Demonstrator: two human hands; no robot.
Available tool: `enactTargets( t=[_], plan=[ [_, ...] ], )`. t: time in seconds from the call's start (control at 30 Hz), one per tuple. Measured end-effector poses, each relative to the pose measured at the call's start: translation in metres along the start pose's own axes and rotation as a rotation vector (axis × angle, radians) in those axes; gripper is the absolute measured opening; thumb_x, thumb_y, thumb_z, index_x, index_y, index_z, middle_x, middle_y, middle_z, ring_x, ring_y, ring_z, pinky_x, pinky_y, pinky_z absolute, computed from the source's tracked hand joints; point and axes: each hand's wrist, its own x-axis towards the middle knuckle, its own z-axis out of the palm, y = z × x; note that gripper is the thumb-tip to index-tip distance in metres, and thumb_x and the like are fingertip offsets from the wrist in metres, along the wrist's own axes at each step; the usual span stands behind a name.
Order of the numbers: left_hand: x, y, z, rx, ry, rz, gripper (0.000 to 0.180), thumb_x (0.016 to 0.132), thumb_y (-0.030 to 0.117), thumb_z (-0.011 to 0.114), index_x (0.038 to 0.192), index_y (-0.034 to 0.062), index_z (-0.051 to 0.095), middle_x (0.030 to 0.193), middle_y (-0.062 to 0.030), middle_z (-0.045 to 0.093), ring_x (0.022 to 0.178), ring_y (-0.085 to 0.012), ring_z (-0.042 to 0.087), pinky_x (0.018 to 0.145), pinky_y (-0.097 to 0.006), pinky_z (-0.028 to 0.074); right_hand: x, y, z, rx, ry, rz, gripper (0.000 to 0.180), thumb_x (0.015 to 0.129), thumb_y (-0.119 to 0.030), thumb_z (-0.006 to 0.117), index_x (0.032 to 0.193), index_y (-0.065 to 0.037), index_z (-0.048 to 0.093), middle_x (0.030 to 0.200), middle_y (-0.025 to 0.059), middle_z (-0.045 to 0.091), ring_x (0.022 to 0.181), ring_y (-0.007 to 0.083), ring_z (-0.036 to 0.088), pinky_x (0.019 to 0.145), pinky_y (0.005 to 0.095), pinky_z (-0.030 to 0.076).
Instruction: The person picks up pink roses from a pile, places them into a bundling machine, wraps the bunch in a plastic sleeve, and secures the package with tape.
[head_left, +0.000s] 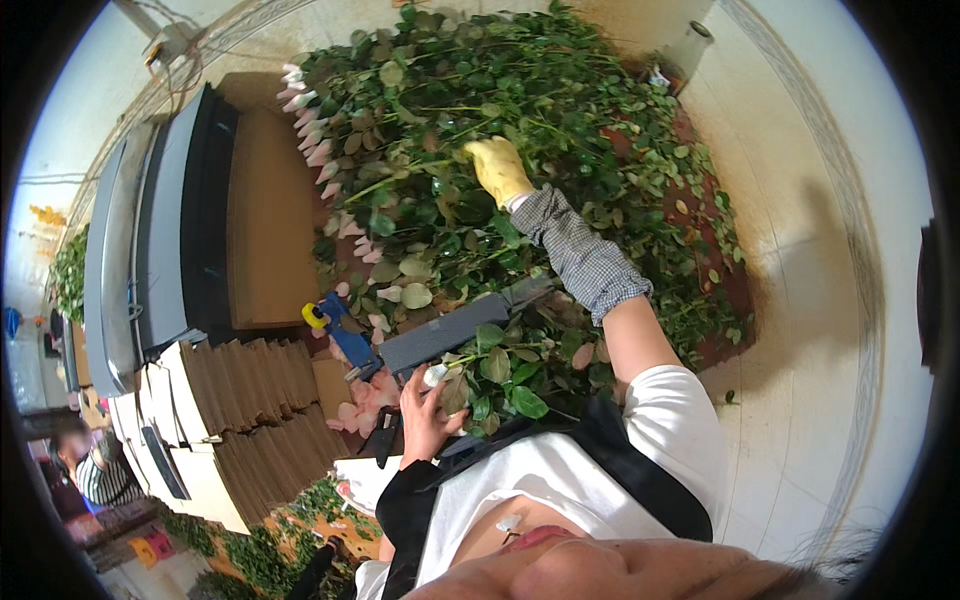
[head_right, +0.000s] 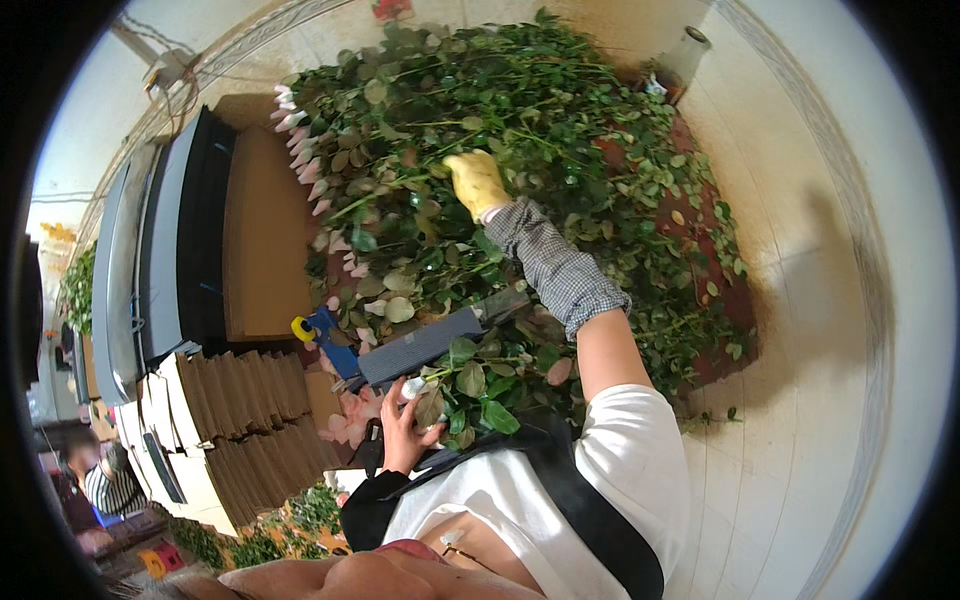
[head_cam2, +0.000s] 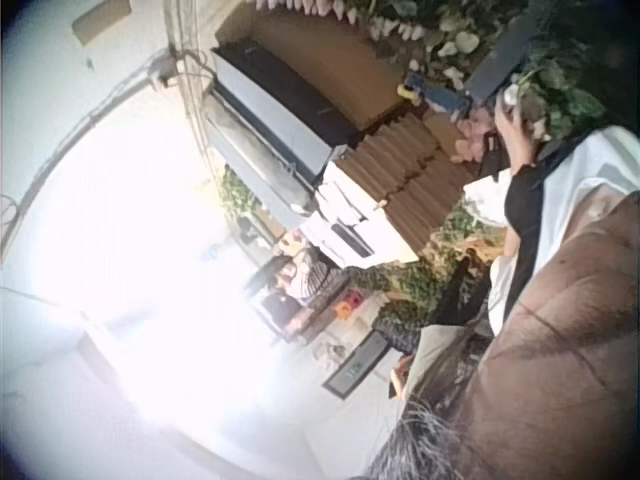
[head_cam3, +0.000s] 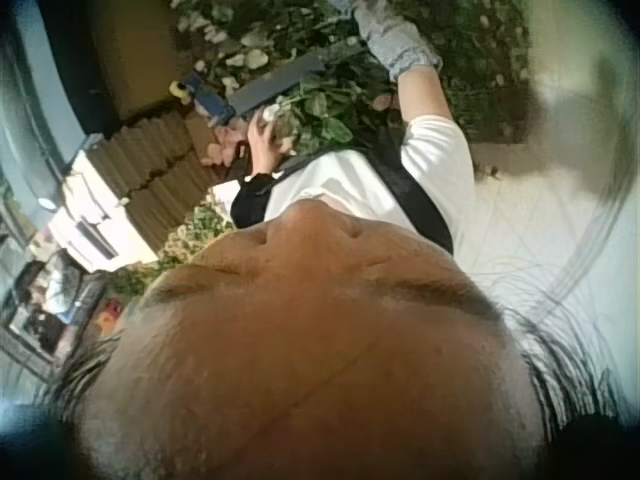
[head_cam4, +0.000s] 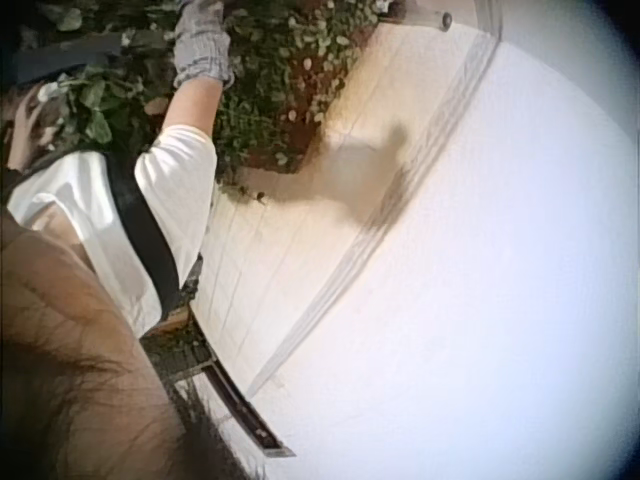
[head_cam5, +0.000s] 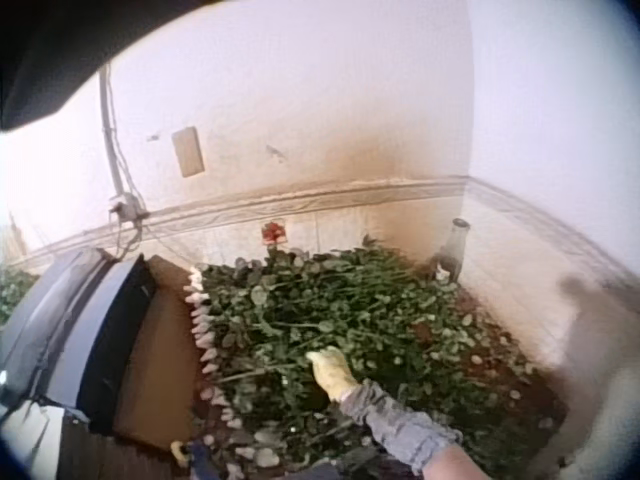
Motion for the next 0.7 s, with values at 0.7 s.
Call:
enactTargets(
  t=[0.7],
  plan=[
    [0.002,0.003,0.002,-0.082,0.102,0.055,0.070,0.066,0.028,0.088,0.130,0.0104,0.064,0.152,-0.0196,0.042,0.129,-0.0423,0.046,0.108,-0.052,0.039,-0.170,-0.155,-0.259,-0.130,0.044,-0.235,0.034,0.094,-0.001,0.061,0.124,-0.011,0.072,0.126,0.0107,0.072,0.115,0.0283,0.069,0.101,0.0387,0.055]
  ],
)
